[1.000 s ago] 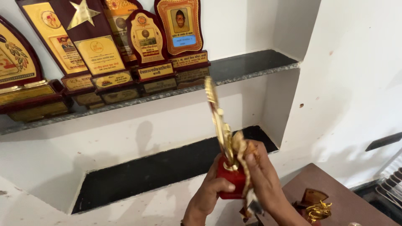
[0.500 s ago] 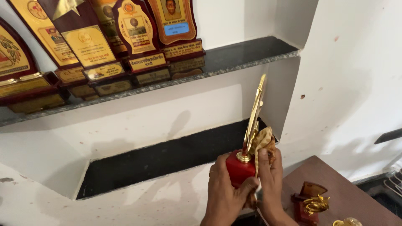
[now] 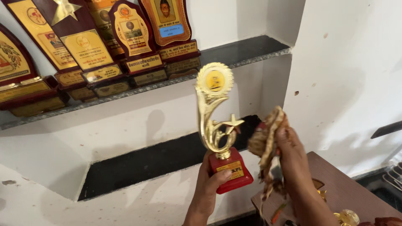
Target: The person wipes several trophies with a patterned cloth, handling them one at a time. They rotate each trophy to clean different sides, then place them back on a shelf among other awards.
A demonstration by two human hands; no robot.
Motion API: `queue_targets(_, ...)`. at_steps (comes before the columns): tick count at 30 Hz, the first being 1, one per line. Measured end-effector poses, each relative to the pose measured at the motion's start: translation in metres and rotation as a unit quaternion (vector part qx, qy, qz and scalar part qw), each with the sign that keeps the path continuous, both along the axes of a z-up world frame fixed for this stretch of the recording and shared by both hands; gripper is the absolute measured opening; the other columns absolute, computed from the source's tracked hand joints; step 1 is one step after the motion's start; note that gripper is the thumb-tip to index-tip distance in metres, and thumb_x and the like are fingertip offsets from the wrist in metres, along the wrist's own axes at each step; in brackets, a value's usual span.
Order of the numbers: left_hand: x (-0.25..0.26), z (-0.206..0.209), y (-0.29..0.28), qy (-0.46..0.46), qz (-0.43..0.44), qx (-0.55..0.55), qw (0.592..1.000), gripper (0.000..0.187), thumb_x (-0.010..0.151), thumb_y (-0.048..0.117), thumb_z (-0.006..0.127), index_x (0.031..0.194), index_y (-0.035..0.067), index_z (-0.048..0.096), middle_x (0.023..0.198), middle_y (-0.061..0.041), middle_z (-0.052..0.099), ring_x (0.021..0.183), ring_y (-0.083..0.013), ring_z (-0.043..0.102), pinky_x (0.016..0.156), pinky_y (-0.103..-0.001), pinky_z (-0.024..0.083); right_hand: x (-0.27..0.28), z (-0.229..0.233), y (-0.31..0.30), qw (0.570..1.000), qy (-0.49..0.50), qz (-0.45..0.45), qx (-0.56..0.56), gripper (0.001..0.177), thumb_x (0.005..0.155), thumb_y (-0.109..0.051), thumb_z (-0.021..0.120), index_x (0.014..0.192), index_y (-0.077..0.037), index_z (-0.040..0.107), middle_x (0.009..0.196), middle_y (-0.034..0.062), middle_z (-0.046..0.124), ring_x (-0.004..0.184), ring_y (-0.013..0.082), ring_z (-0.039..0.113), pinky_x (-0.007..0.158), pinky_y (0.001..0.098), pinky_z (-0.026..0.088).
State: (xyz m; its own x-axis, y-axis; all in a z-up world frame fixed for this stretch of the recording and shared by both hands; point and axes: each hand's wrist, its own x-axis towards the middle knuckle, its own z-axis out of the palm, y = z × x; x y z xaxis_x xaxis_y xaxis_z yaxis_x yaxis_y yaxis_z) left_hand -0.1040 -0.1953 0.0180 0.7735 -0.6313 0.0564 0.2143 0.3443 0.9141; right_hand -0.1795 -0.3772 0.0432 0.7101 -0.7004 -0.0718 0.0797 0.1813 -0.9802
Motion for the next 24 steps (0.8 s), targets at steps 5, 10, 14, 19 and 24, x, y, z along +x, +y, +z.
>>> queue_targets(5,-0.021,0.004,-0.013,-0.095,-0.034,-0.038,0.994,0.078,0.075,0.034,0.073,0.14,0.0,0.047,0.122,-0.016,0.063,0.113,-0.0243,0.064,0.1,-0.038,0.053,0.006,-0.021,0.024,0.974,-0.109,0.077,-0.184,0.071,0.106,-0.064,0.039,0.152,-0.01,0.042,0.135,0.0141,0.062,0.113,0.018,0.06,0.088,0.032,0.047)
queue_targets(10,-0.025,0.002,-0.016,-0.063,-0.07,0.0,0.996,0.077,0.075,0.034,0.072,0.14,0.003,0.045,0.123,-0.015,0.061,0.117,-0.024,0.063,0.101,-0.039,0.053,0.016,-0.04,0.003,0.995,-0.01,0.083,0.054,0.056,0.096,-0.05,0.046,0.126,-0.005,0.063,0.107,0.0174,0.073,0.084,0.0246,0.075,0.07,0.0345,0.063)
queue_targets(14,-0.025,-0.008,-0.018,-0.094,-0.094,0.006,0.991,0.083,0.079,0.039,0.075,0.145,0.007,0.038,0.132,-0.017,0.053,0.128,-0.0261,0.057,0.108,-0.04,0.051,0.023,-0.061,-0.009,0.991,-0.074,0.108,0.009,0.049,0.101,-0.041,0.052,0.112,0.004,0.067,0.095,0.0186,0.074,0.077,0.0254,0.072,0.066,0.0352,0.061)
queue_targets(19,-0.007,-0.024,-0.025,-0.148,-0.106,0.099,0.978,0.097,0.078,0.053,0.075,0.149,0.01,0.025,0.134,-0.012,0.031,0.14,-0.0322,0.045,0.11,-0.042,0.049,0.031,-0.078,-0.019,0.968,-0.039,0.137,0.205,0.04,0.098,-0.033,0.05,0.114,-0.001,0.065,0.095,0.017,0.072,0.075,0.024,0.072,0.065,0.0361,0.059)
queue_targets(24,-0.005,-0.025,-0.028,-0.356,0.026,0.22,0.908,0.099,0.087,0.058,0.079,0.149,0.003,0.025,0.138,-0.018,0.035,0.139,-0.0383,0.034,0.115,-0.046,0.043,0.041,-0.087,-0.041,0.986,-0.032,0.109,0.124,0.041,0.098,-0.039,0.052,0.119,-0.006,0.066,0.095,0.0134,0.075,0.071,0.0193,0.072,0.061,0.0337,0.058)
